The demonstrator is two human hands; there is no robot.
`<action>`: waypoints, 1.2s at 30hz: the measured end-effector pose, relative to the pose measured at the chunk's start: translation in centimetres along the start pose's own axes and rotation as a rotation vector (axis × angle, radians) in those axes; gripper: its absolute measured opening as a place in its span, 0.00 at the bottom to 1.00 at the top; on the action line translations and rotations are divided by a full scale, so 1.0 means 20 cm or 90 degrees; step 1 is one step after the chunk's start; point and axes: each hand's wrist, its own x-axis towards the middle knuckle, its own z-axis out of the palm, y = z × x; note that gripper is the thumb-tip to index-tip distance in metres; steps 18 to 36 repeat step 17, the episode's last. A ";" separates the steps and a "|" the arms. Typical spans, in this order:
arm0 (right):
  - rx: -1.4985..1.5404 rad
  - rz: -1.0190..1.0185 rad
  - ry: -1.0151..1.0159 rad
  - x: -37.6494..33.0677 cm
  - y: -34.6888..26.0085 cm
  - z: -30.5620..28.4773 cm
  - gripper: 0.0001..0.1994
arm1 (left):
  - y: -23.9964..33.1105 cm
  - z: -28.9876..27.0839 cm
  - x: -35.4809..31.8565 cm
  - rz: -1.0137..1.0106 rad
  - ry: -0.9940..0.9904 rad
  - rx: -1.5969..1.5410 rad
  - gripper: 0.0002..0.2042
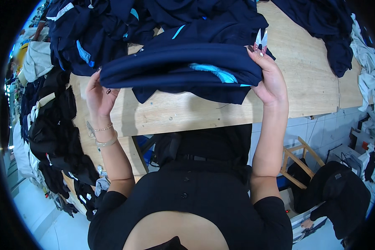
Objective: Trim loose threads from finished blue garments using small snips.
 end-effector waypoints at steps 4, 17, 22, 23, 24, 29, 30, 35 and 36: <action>-0.064 -0.029 -0.074 0.01 -0.03 -0.03 0.09 | -0.02 -0.05 -0.03 0.068 0.129 0.049 0.10; -0.275 -0.108 0.070 0.12 0.00 -0.20 0.13 | -0.27 -0.05 0.06 0.069 -0.002 0.089 0.12; -0.275 -0.108 0.070 0.12 0.00 -0.20 0.13 | -0.27 -0.05 0.06 0.069 -0.002 0.089 0.12; -0.275 -0.108 0.070 0.12 0.00 -0.20 0.13 | -0.27 -0.05 0.06 0.069 -0.002 0.089 0.12; -0.275 -0.108 0.070 0.12 0.00 -0.20 0.13 | -0.27 -0.05 0.06 0.069 -0.002 0.089 0.12; -0.275 -0.108 0.070 0.12 0.00 -0.20 0.13 | -0.27 -0.05 0.06 0.069 -0.002 0.089 0.12; -0.275 -0.108 0.070 0.12 0.00 -0.20 0.13 | -0.27 -0.05 0.06 0.069 -0.002 0.089 0.12; -0.275 -0.108 0.070 0.12 0.00 -0.20 0.13 | -0.27 -0.05 0.06 0.069 -0.002 0.089 0.12; -0.275 -0.108 0.070 0.12 0.00 -0.20 0.13 | -0.27 -0.05 0.06 0.069 -0.002 0.089 0.12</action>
